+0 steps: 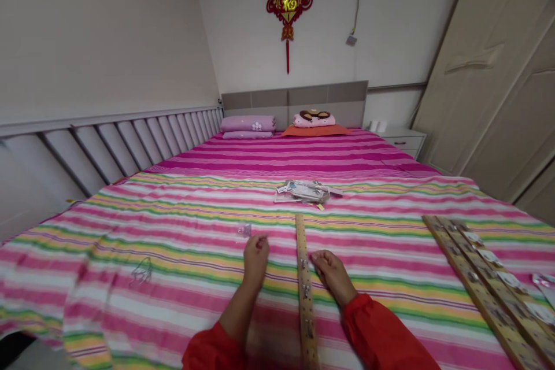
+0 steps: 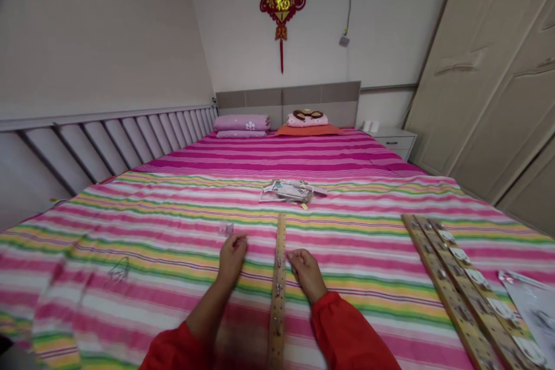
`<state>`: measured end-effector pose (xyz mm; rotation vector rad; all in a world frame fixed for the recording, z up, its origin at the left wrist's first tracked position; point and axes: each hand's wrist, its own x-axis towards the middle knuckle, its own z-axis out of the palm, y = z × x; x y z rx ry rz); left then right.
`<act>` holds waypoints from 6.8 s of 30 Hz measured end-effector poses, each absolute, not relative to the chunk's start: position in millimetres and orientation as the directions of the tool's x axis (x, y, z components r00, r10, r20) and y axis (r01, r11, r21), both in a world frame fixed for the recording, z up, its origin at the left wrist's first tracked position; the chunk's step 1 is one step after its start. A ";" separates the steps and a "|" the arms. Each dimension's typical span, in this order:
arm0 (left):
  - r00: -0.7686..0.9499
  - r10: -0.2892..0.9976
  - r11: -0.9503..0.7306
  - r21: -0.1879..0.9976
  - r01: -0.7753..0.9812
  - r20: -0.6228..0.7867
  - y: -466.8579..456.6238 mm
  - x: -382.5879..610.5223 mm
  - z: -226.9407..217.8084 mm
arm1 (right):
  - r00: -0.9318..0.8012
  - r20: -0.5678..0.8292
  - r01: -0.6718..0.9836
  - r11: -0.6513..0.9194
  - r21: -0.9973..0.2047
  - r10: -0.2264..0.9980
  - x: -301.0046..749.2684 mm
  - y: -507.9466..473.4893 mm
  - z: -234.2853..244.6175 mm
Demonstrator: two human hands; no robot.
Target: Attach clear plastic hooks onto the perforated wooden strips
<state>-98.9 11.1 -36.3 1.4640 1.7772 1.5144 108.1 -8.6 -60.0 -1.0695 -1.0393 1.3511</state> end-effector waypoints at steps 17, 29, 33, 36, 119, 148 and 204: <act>-0.695 0.710 0.281 0.860 0.426 0.113 56.5 -154.1 -16.8 | -0.026 -0.072 -0.254 -0.076 -0.964 0.997 109.9 -11.4 -52.5; -0.663 0.743 -0.078 0.972 -0.223 -0.092 29.3 -175.8 -9.1 | -0.005 -0.078 -0.272 -0.076 -0.959 0.997 109.7 -12.0 -51.5; -0.593 0.792 -0.118 0.916 -0.384 -0.147 11.9 -177.9 1.2 | 0.004 -0.071 -0.280 -0.067 -0.958 0.997 109.0 -12.2 -50.7; -0.474 0.847 -0.117 0.785 -0.608 -0.241 -4.3 -173.8 11.7 | 0.007 -0.066 -0.283 -0.062 -0.957 0.998 108.6 -12.5 -50.6; -0.114 0.985 -0.124 0.991 0.049 0.129 12.6 -36.6 -48.3 | 0.144 -0.008 -0.066 0.002 -0.998 0.990 102.3 46.5 -53.8; -0.132 0.967 -0.185 0.956 0.227 0.218 14.6 -36.4 -63.7 | 0.148 -0.063 -0.086 -0.051 -0.995 0.987 101.2 47.4 -57.1; -0.075 0.820 0.242 0.463 -0.853 -0.567 -86.5 -61.0 47.9 | 0.085 -0.102 -0.359 -0.065 -0.931 0.991 105.1 -63.0 -4.2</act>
